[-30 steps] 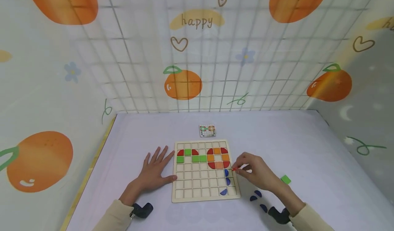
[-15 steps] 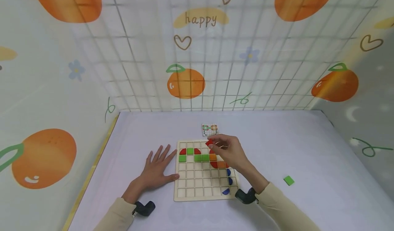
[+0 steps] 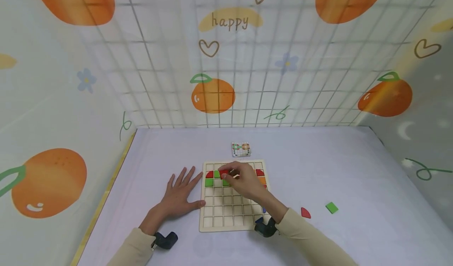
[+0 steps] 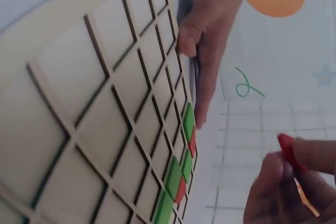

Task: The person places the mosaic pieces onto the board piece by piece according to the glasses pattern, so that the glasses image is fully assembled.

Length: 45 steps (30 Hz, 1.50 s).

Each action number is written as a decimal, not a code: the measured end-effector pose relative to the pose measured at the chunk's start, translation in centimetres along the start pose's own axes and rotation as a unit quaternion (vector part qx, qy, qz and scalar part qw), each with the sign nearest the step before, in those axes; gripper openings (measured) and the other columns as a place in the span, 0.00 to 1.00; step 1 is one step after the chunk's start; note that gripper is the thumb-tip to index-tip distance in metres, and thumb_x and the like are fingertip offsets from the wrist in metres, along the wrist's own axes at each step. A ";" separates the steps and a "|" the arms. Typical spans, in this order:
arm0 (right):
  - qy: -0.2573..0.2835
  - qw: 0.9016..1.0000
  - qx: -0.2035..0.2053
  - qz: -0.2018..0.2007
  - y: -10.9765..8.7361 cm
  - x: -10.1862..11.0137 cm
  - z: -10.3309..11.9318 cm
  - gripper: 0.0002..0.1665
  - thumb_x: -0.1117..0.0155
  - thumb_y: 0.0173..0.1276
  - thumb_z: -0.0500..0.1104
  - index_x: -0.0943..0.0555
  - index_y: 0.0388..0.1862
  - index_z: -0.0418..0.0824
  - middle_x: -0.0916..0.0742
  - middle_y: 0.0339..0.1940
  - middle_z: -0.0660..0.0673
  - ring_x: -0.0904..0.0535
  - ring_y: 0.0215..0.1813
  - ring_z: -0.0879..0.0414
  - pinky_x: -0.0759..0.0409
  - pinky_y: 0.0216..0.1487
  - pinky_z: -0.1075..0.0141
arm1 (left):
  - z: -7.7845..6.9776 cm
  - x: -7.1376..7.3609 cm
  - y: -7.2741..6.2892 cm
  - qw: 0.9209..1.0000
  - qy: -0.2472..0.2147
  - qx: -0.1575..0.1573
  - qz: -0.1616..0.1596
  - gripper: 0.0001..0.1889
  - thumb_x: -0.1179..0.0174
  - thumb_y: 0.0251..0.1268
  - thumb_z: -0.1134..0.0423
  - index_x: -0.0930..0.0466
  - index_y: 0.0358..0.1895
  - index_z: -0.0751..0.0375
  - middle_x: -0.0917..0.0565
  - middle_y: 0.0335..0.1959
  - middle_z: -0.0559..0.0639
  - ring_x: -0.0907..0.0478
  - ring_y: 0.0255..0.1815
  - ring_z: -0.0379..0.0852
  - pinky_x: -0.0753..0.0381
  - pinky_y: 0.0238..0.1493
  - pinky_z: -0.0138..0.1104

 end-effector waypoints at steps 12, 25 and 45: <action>-0.085 0.994 -0.026 0.059 0.3 -3.4 -0.8 0.07 0.29 0.62 0.35 0.12 0.40 0.40 0.18 0.23 0.54 0.24 0.27 0.60 0.24 0.27 0.70 | 0.0 0.1 -0.1 1.000 -0.006 -0.008 -0.005 0.50 0.46 0.56 0.24 0.45 0.78 0.47 0.50 0.79 0.55 0.60 0.78 0.62 0.63 0.69 0.64; -0.117 0.991 -0.061 0.039 0.6 -5.6 -1.6 0.04 0.26 0.60 0.38 0.13 0.26 0.44 0.18 0.20 0.58 0.23 0.26 0.62 0.22 0.28 0.71 | -0.3 0.3 -0.1 1.000 -0.004 -0.007 -0.005 0.50 0.45 0.56 0.25 0.44 0.78 0.48 0.49 0.79 0.56 0.60 0.78 0.62 0.63 0.69 0.65; -0.295 0.950 -0.004 0.106 1.3 -5.9 -0.2 0.09 0.25 0.61 0.43 0.10 0.39 0.41 0.12 0.30 0.52 0.22 0.29 0.63 0.20 0.35 0.74 | -0.1 0.0 0.0 1.000 0.001 -0.003 -0.001 0.50 0.45 0.55 0.25 0.44 0.78 0.47 0.49 0.79 0.56 0.60 0.78 0.62 0.63 0.70 0.64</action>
Point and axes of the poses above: each hand's wrist, its own y-axis towards the middle knuckle, its own x-axis out of the back of the hand, z = x × y, the point moved 1 cm from there along y, towards the middle knuckle
